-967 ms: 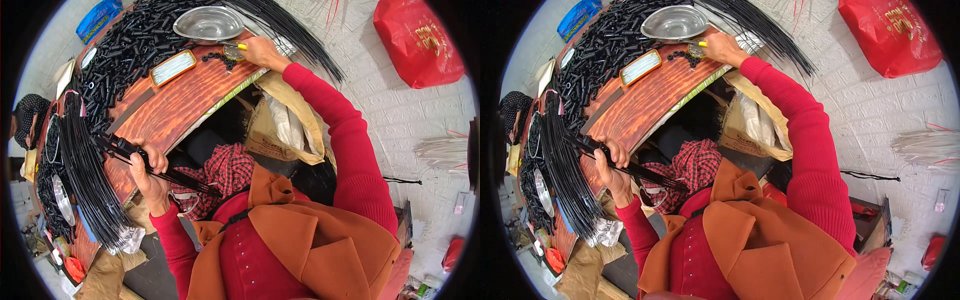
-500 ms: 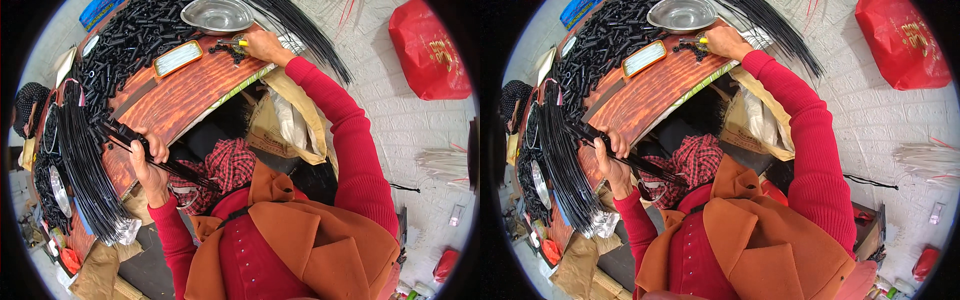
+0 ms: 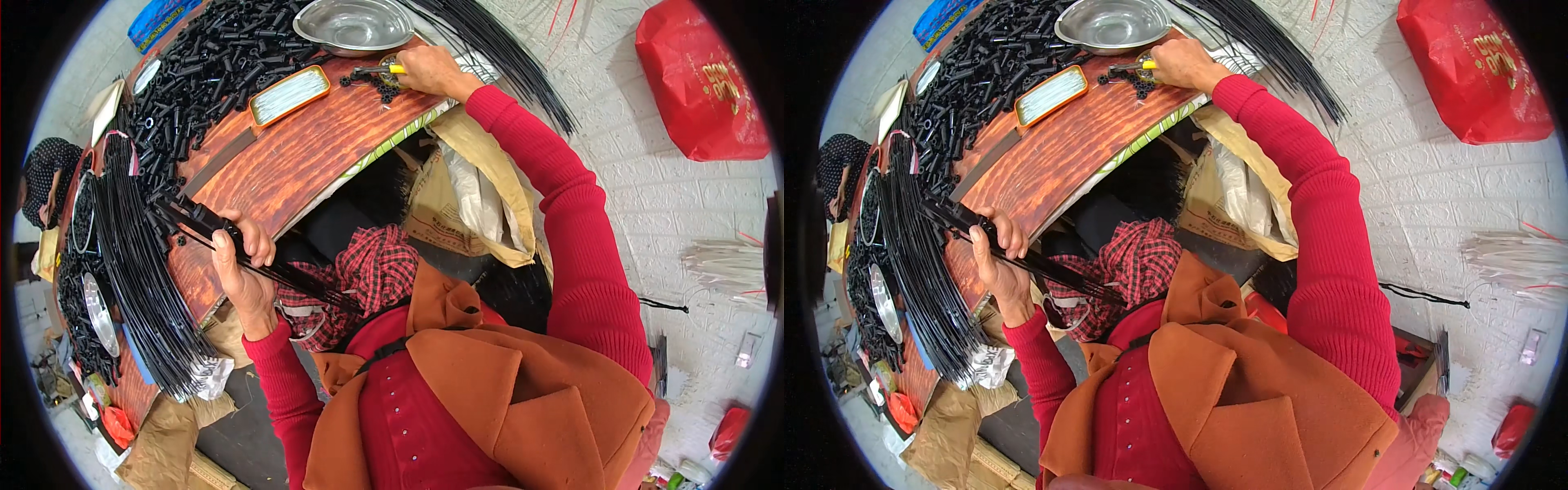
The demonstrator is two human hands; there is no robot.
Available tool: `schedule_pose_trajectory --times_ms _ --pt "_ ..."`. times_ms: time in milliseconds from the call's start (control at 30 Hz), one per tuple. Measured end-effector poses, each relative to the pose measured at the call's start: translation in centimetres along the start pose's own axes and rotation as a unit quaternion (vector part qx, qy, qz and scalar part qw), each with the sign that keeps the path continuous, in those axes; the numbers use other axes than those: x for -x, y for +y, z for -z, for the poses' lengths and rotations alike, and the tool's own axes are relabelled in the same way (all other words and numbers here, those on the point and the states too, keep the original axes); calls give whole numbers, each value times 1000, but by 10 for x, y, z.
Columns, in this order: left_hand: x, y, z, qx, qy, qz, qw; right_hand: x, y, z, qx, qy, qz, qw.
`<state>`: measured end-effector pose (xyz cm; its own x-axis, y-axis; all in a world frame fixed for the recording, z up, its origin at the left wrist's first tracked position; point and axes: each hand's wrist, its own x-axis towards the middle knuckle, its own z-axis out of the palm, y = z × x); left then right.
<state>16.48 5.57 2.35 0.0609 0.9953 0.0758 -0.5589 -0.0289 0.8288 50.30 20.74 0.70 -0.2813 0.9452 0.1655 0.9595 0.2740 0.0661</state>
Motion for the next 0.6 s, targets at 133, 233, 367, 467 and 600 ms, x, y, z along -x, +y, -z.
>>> schedule_pose_trajectory --times_ms 133,233,367,467,600 --pt "-1 -1 -2 3 -6 4 1000 4 4 6 -16 -14 2 1000" --pt "-1 -1 -1 7 -14 -1 1000 1 12 -5 -34 20 40 998" --pt "-3 -3 1 11 -10 0 1000 -1 10 -9 -75 -11 26 997" --pt "-6 -6 1 11 -13 -1 1000 -5 6 -14 -66 11 27 997" --pt "-11 -12 2 12 -16 -1 1000 -10 3 -13 -65 18 32 997"
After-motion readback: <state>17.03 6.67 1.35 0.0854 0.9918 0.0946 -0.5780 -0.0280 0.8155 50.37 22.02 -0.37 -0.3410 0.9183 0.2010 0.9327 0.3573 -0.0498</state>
